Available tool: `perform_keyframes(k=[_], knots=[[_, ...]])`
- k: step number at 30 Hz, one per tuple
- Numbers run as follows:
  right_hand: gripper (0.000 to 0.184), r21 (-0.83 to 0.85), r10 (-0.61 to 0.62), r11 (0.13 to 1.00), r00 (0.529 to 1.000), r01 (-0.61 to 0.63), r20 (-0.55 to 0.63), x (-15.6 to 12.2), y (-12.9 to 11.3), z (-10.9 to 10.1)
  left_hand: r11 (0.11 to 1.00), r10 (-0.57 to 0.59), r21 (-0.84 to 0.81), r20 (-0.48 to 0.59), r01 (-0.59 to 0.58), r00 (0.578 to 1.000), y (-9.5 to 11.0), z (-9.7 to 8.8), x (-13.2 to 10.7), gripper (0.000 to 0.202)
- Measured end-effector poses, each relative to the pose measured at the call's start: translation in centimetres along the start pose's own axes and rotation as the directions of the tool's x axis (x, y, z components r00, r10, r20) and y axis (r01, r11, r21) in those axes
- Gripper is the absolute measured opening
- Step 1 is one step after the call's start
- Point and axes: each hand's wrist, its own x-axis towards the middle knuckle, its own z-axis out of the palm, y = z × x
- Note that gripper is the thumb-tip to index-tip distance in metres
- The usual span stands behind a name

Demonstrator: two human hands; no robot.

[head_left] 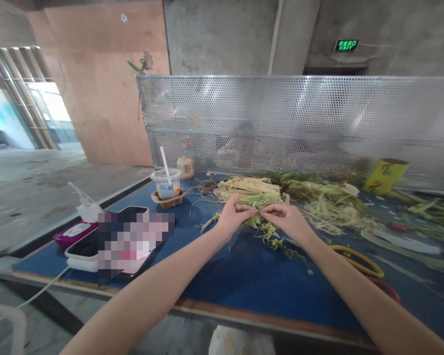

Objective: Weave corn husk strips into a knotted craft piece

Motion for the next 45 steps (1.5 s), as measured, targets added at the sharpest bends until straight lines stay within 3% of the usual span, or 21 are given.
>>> perform_keyframes(k=[4,8,11,15,23,27,29,31,35,45], knots=[[0.021,0.052,0.057,0.997,0.997,-0.054,-0.053,0.2,0.4,0.1,0.993,0.037,0.109,0.024,-0.039,0.999,0.1,-0.1,0.2,0.048],[0.020,0.130,0.151,0.981,0.987,-0.143,-0.050,0.5,1.2,0.0,0.947,0.144,0.272,0.110,-0.169,0.983,0.3,-0.4,0.3,0.032],[0.020,0.191,0.204,0.960,0.979,-0.205,0.025,0.7,1.7,-0.3,0.889,0.215,0.368,0.191,-0.273,0.958,0.8,-0.5,0.0,0.011],[0.025,0.237,0.189,0.945,0.968,-0.226,0.167,0.7,1.9,-0.7,0.856,0.241,0.407,0.234,-0.320,0.942,1.0,-0.4,-0.2,0.011],[0.029,0.221,0.063,0.965,0.944,-0.140,0.323,0.2,1.8,-0.8,0.932,0.190,0.276,0.182,-0.236,0.965,0.3,-0.7,0.5,0.013],[0.032,0.087,-0.127,0.990,0.961,0.109,0.247,0.1,2.3,-0.6,0.981,0.122,0.135,0.109,-0.136,0.987,-0.2,-0.8,0.9,0.019],[0.026,-0.022,-0.243,0.968,0.954,0.250,0.177,0.0,2.4,-0.4,0.995,0.071,0.061,0.097,-0.077,0.993,-0.4,-0.7,0.9,0.024],[0.017,-0.122,-0.302,0.941,0.946,0.315,0.117,-0.1,2.4,-0.2,1.000,0.021,0.001,0.104,-0.021,0.994,-0.5,-0.4,0.8,0.027],[0.008,-0.246,-0.324,0.911,0.943,0.332,0.074,-0.3,1.8,-0.2,0.998,-0.035,-0.053,0.131,0.043,0.991,-0.5,-0.1,0.4,0.026],[0.010,-0.264,-0.329,0.900,0.938,0.347,0.110,-0.2,2.5,-0.2,0.998,-0.063,-0.018,0.163,0.067,0.985,0.5,-0.1,0.2,0.018]])
